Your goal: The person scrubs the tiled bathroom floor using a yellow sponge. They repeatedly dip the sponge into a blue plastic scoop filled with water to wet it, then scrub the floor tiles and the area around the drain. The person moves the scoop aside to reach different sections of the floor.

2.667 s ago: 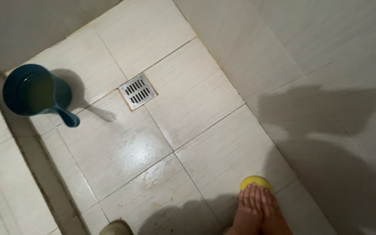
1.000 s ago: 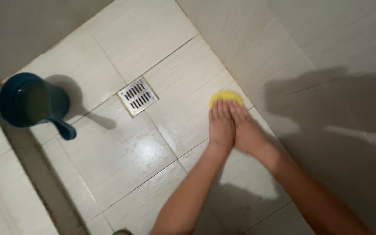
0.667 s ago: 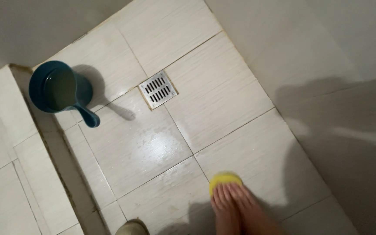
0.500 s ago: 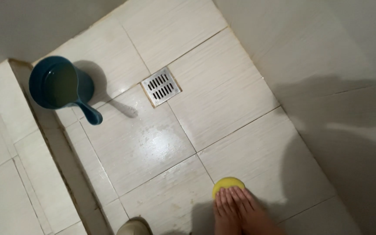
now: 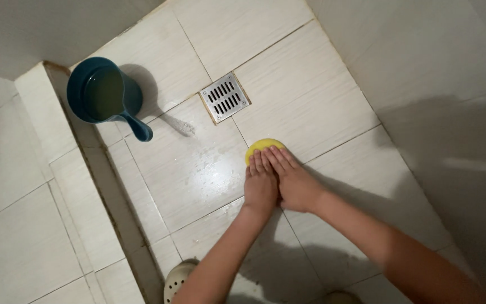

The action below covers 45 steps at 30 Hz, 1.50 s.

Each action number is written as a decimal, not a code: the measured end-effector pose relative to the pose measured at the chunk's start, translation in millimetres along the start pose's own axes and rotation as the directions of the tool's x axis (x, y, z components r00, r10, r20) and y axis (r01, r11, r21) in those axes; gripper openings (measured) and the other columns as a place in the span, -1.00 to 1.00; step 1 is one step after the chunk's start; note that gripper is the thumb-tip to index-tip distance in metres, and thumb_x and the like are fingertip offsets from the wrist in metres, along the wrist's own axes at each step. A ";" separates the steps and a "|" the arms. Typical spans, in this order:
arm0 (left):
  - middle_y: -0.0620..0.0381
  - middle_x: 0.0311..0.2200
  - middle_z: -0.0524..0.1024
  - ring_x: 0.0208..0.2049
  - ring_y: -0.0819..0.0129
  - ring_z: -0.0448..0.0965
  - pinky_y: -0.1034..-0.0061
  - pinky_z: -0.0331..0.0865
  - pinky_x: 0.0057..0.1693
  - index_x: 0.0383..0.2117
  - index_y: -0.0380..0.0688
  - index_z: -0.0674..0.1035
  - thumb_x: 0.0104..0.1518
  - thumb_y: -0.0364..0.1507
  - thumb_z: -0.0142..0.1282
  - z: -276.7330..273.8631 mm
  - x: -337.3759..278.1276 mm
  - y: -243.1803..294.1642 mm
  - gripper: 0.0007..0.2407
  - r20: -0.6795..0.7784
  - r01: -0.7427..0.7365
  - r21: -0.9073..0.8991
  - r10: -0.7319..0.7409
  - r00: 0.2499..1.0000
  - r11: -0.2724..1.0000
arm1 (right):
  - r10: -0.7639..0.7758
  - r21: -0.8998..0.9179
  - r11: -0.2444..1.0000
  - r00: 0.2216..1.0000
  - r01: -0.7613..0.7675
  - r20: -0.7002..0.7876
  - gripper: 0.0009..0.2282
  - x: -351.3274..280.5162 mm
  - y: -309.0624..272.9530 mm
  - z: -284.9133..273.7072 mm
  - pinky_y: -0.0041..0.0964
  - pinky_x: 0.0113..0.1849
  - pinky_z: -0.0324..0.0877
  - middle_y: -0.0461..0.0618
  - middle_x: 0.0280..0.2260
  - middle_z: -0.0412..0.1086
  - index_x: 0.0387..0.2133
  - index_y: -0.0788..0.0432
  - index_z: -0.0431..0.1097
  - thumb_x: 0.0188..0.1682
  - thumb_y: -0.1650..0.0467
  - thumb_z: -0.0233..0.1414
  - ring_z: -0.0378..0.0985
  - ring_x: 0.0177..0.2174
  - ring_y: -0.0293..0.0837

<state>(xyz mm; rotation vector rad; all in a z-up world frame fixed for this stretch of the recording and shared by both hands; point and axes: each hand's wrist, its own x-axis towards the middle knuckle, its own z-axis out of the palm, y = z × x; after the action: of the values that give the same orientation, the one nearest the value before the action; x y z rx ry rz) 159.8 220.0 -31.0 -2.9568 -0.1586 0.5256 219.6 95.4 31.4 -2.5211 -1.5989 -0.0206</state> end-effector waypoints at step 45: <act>-0.33 0.46 -0.54 0.48 -0.19 -0.47 0.12 -0.12 0.46 0.40 -0.43 -0.37 0.31 -0.58 -0.27 -25.1 -249.0 -68.5 -0.36 0.630 -0.083 -0.323 0.280 0.724 0.943 | -0.334 0.148 0.940 0.919 0.308 0.209 -0.17 -105.9 -188.3 17.5 0.29 0.34 -0.33 0.42 0.37 -0.07 0.32 0.47 -0.04 -0.05 0.02 -0.18 -0.11 0.35 0.35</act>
<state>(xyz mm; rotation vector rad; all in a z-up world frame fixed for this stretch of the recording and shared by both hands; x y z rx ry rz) -69.4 253.2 86.0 -2.8830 0.0025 1.7256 3.3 81.4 27.4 -2.2153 -2.0274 0.3284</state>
